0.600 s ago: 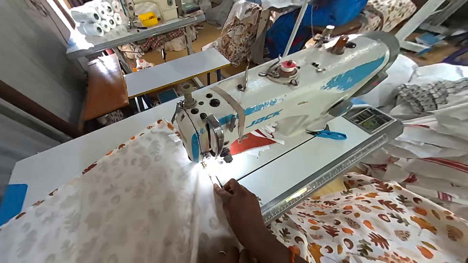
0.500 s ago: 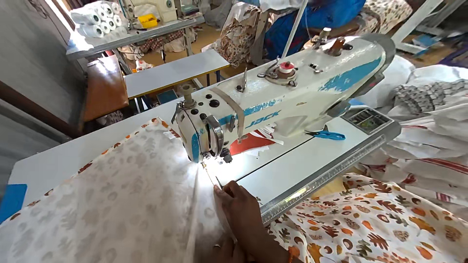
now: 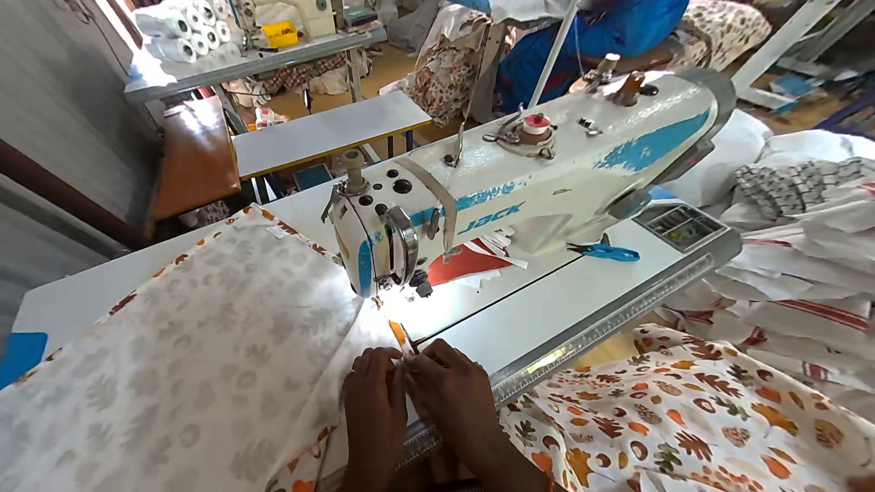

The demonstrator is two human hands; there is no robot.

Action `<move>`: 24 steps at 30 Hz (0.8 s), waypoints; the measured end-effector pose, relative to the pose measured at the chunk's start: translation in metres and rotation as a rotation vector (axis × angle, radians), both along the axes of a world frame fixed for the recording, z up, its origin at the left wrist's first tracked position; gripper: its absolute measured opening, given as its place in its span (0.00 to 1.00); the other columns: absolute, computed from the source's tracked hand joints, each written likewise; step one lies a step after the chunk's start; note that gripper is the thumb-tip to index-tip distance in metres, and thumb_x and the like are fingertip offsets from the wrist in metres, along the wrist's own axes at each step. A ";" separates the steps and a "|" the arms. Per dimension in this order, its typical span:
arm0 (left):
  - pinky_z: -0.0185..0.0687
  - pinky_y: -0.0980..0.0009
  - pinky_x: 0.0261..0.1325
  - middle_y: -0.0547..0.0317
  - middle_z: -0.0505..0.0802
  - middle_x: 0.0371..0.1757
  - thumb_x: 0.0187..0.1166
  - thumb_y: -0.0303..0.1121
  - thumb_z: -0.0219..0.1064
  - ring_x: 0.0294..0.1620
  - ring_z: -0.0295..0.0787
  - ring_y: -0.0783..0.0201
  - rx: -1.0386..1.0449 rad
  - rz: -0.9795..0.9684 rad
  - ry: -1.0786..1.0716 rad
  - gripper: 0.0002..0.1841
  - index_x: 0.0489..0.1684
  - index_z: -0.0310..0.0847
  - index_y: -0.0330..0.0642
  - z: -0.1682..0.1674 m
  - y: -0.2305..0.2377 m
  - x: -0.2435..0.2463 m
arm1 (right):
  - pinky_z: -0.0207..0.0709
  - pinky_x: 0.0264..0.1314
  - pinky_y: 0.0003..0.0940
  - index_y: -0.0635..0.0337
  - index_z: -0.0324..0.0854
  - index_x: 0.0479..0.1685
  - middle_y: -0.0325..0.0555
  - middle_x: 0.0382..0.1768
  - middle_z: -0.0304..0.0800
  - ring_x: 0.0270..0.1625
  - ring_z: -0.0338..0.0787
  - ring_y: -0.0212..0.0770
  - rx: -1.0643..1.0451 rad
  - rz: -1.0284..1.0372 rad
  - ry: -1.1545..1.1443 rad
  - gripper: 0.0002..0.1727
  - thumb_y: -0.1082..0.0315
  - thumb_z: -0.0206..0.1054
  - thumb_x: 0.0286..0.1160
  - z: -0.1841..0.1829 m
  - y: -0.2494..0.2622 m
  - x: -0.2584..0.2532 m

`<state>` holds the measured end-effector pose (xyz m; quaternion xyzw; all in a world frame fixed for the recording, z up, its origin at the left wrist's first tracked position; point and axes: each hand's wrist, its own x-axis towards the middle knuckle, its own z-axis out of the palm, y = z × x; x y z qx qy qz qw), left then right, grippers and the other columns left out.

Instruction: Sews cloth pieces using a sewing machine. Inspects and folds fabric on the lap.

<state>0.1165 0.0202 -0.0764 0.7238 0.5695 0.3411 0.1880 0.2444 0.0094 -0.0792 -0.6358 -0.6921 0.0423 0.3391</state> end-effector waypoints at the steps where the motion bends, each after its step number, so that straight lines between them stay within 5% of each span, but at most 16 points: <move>1: 0.79 0.59 0.40 0.61 0.86 0.34 0.76 0.31 0.68 0.35 0.83 0.61 -0.002 -0.005 0.008 0.08 0.46 0.89 0.42 -0.001 -0.002 0.000 | 0.86 0.29 0.38 0.55 0.95 0.36 0.44 0.31 0.89 0.30 0.90 0.43 -0.020 0.000 0.035 0.06 0.66 0.77 0.63 -0.001 -0.001 0.002; 5: 0.70 0.49 0.50 0.65 0.88 0.32 0.71 0.33 0.73 0.39 0.84 0.60 -0.015 -0.023 0.064 0.03 0.34 0.92 0.48 0.004 -0.003 -0.002 | 0.86 0.31 0.35 0.59 0.92 0.38 0.46 0.28 0.86 0.28 0.89 0.43 0.026 0.008 0.063 0.07 0.70 0.75 0.61 -0.004 0.001 0.002; 9: 0.67 0.41 0.52 0.62 0.92 0.36 0.68 0.35 0.79 0.47 0.86 0.53 -0.077 -0.078 0.094 0.03 0.33 0.95 0.49 0.014 0.029 -0.014 | 0.88 0.45 0.34 0.57 0.93 0.35 0.45 0.38 0.90 0.42 0.91 0.43 0.061 0.105 0.084 0.03 0.72 0.74 0.67 -0.010 0.017 0.004; 13: 0.67 0.39 0.54 0.58 0.91 0.43 0.66 0.33 0.82 0.53 0.83 0.48 -0.107 -0.077 0.076 0.04 0.33 0.95 0.49 0.018 0.064 -0.021 | 0.86 0.46 0.34 0.60 0.91 0.33 0.45 0.38 0.89 0.43 0.89 0.44 0.112 0.178 0.032 0.02 0.76 0.73 0.69 -0.007 0.051 0.004; 18: 0.67 0.40 0.53 0.53 0.90 0.44 0.65 0.30 0.83 0.53 0.81 0.46 -0.063 -0.058 0.045 0.04 0.34 0.96 0.45 0.017 0.093 -0.028 | 0.88 0.53 0.39 0.65 0.93 0.47 0.53 0.47 0.91 0.50 0.91 0.50 0.059 0.142 -0.067 0.14 0.85 0.71 0.64 -0.001 0.059 -0.011; 21: 0.68 0.38 0.54 0.48 0.90 0.46 0.67 0.32 0.83 0.56 0.81 0.42 -0.070 -0.055 0.063 0.06 0.34 0.96 0.41 0.019 0.104 -0.031 | 0.87 0.52 0.39 0.66 0.93 0.53 0.54 0.48 0.90 0.50 0.90 0.51 0.044 0.116 -0.108 0.18 0.87 0.71 0.62 -0.002 0.057 -0.018; 24: 0.68 0.35 0.54 0.46 0.90 0.49 0.67 0.34 0.83 0.58 0.81 0.40 -0.055 -0.091 0.111 0.08 0.35 0.95 0.39 0.018 0.115 -0.037 | 0.88 0.46 0.48 0.63 0.93 0.46 0.54 0.46 0.92 0.48 0.93 0.53 -0.104 0.159 -0.083 0.11 0.82 0.68 0.71 0.021 0.058 0.007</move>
